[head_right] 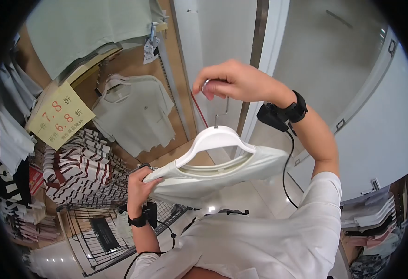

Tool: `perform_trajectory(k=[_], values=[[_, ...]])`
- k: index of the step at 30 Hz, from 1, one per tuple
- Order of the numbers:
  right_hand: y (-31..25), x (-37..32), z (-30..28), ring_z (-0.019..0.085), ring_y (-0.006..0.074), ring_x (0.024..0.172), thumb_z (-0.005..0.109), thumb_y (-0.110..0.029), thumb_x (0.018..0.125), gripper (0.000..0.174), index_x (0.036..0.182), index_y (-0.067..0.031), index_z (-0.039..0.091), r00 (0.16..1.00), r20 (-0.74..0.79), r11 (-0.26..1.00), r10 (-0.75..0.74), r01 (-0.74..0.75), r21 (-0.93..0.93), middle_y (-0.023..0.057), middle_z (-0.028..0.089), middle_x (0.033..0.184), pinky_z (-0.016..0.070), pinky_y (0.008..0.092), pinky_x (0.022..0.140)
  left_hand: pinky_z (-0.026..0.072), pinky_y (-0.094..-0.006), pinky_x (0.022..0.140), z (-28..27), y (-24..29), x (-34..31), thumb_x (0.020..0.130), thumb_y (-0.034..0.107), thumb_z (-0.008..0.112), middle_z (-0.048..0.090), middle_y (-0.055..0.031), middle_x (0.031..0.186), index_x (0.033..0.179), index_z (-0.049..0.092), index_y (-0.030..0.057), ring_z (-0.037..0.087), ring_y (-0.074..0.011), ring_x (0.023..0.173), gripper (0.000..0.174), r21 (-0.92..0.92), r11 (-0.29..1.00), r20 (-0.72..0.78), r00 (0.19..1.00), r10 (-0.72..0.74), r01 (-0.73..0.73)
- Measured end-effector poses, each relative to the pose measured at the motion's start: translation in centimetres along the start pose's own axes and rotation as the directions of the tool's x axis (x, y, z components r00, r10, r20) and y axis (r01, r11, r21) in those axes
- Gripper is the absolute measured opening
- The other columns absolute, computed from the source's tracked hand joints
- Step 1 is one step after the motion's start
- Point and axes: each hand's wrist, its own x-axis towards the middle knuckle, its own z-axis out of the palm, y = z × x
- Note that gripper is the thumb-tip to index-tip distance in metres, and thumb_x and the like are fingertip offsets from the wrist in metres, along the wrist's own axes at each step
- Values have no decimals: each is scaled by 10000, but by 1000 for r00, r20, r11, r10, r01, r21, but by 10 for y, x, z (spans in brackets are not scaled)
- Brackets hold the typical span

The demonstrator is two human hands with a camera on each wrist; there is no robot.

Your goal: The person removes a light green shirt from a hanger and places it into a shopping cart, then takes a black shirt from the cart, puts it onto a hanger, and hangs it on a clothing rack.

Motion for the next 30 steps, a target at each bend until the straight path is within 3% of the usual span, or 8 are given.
perform_trajectory(k=[2,6,8,18,23,24,26,30], values=[[-2,0,1,590,112,716,550,-67,932,152,1041,-30,651,984,-107,986,143,-132,104,46,649,868,489,252,639,436,-309,597,-1,3,-4,708,82,804,610,-122,720,826,660,-24,568,-233,627,214,21,1000,-44,999,-2,3],[2,2,6,579,89,740,577,-135,954,150,1019,-20,648,989,-142,996,48,-37,78,11,628,807,496,242,696,432,-314,583,0,-5,-7,711,105,814,592,-122,705,804,635,-24,558,-256,615,239,80,997,-130,992,6,4],[4,4,12,531,97,672,637,-276,943,239,968,-41,670,952,-150,954,268,-242,175,3,585,706,452,267,622,431,-320,578,-1,-8,-6,713,114,815,585,-121,699,800,627,-21,555,-267,613,247,112,994,-139,990,22,-6],[-14,27,26,433,60,668,588,-210,970,199,902,-24,588,907,-247,939,342,-324,113,-31,488,722,369,238,603,431,-340,569,-14,-19,-2,714,118,814,569,-130,692,789,603,-16,549,-289,608,261,124,990,-179,980,88,-66],[-10,31,51,536,135,944,644,-275,925,473,1301,-27,499,886,-389,954,251,-158,255,73,568,1086,453,262,816,416,-325,569,-27,-42,-8,704,91,814,550,-129,686,784,590,-21,518,-281,598,263,30,999,-222,974,48,-42],[-11,24,49,549,193,1056,672,-307,896,671,1426,-26,372,908,-312,956,280,-235,173,128,546,1213,462,293,889,410,-319,567,-31,-46,-10,704,83,812,540,-128,683,782,585,-23,503,-276,593,262,12,999,-242,969,46,-45],[-22,11,56,556,233,1082,693,-305,876,660,1401,-17,415,957,-173,932,233,-271,-239,154,555,1255,465,313,906,407,-313,571,-36,-59,-11,707,73,807,535,-120,682,780,582,-23,498,-260,598,256,-8,1000,-274,961,23,-26],[-9,-5,77,603,305,950,714,-266,856,463,1219,-23,562,984,-36,917,174,-175,-358,188,626,1091,487,342,801,410,-295,593,-38,-80,-8,716,44,790,539,-99,698,784,575,-23,503,-214,624,235,-141,990,-326,945,-38,-9]])
